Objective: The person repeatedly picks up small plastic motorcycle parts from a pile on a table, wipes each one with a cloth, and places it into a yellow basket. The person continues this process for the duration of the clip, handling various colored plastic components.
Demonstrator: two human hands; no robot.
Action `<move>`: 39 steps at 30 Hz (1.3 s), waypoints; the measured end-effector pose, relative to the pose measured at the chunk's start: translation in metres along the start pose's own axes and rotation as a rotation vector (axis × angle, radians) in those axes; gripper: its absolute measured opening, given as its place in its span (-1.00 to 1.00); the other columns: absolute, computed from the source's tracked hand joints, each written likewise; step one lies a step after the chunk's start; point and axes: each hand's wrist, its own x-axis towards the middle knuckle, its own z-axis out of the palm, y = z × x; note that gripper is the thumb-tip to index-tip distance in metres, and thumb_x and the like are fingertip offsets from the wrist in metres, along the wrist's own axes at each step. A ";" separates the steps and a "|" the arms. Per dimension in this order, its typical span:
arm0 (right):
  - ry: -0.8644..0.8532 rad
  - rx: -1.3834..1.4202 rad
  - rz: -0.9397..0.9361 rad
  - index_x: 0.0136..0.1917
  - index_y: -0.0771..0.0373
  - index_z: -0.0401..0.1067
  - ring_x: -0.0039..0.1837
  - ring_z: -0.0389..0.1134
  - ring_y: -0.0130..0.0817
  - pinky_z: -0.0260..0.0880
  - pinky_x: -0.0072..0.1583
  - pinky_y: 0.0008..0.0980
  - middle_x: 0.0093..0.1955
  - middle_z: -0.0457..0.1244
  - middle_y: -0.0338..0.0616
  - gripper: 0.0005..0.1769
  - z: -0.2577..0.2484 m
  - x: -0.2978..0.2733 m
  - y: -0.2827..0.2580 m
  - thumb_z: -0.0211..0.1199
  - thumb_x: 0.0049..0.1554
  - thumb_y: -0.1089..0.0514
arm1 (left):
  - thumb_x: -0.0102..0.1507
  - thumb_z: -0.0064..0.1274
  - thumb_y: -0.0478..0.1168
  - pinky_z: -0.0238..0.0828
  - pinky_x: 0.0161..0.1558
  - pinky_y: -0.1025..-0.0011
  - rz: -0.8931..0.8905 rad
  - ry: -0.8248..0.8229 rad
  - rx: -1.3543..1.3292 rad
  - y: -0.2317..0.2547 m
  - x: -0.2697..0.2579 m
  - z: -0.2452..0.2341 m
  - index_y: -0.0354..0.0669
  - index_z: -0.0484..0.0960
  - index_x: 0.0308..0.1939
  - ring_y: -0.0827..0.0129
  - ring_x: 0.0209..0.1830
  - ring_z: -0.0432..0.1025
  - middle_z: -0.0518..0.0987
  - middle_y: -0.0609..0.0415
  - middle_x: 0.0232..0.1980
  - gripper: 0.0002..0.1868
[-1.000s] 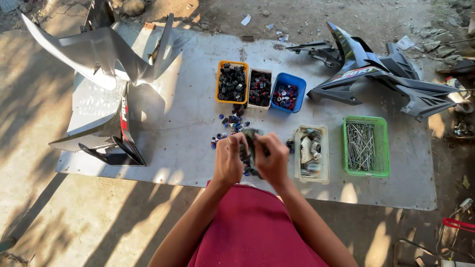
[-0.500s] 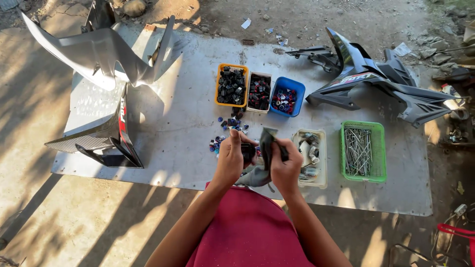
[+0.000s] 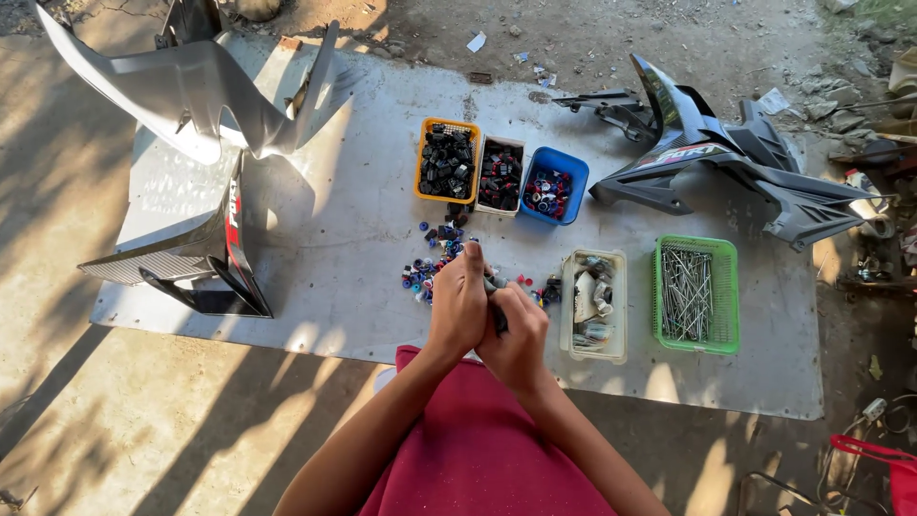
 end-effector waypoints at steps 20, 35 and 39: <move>-0.151 0.286 0.422 -0.12 0.24 0.55 -0.24 0.30 -0.48 0.33 -0.17 -0.36 -0.36 0.29 -0.13 -0.91 -0.008 0.009 -0.002 0.30 0.14 0.38 | 0.46 -0.23 -0.18 0.30 -0.23 0.41 0.061 0.058 -0.277 -0.008 -0.007 -0.010 -0.26 0.59 -0.05 0.43 -0.36 0.30 0.45 0.07 -0.43 -0.71; 0.069 0.249 0.442 -0.07 0.26 0.54 -0.14 0.24 -0.56 0.28 -0.11 -0.40 -0.26 0.32 -0.10 -0.90 -0.013 0.027 -0.009 0.22 0.27 0.30 | 0.56 -0.54 0.09 0.17 -0.48 0.54 0.100 0.220 -0.245 -0.043 0.010 -0.016 -0.18 0.53 -0.40 0.51 -0.63 0.22 0.40 0.08 -0.61 -0.33; 0.035 0.315 0.445 -0.05 0.22 0.56 -0.12 0.23 -0.58 0.27 -0.06 -0.46 -0.23 0.33 -0.18 -0.90 -0.015 0.026 -0.002 0.23 0.28 0.26 | 0.48 -0.38 0.27 0.16 -0.56 0.60 -0.206 0.182 -0.735 -0.024 0.004 -0.005 -0.18 0.49 -0.39 0.52 -0.64 0.29 0.45 0.06 -0.53 -0.33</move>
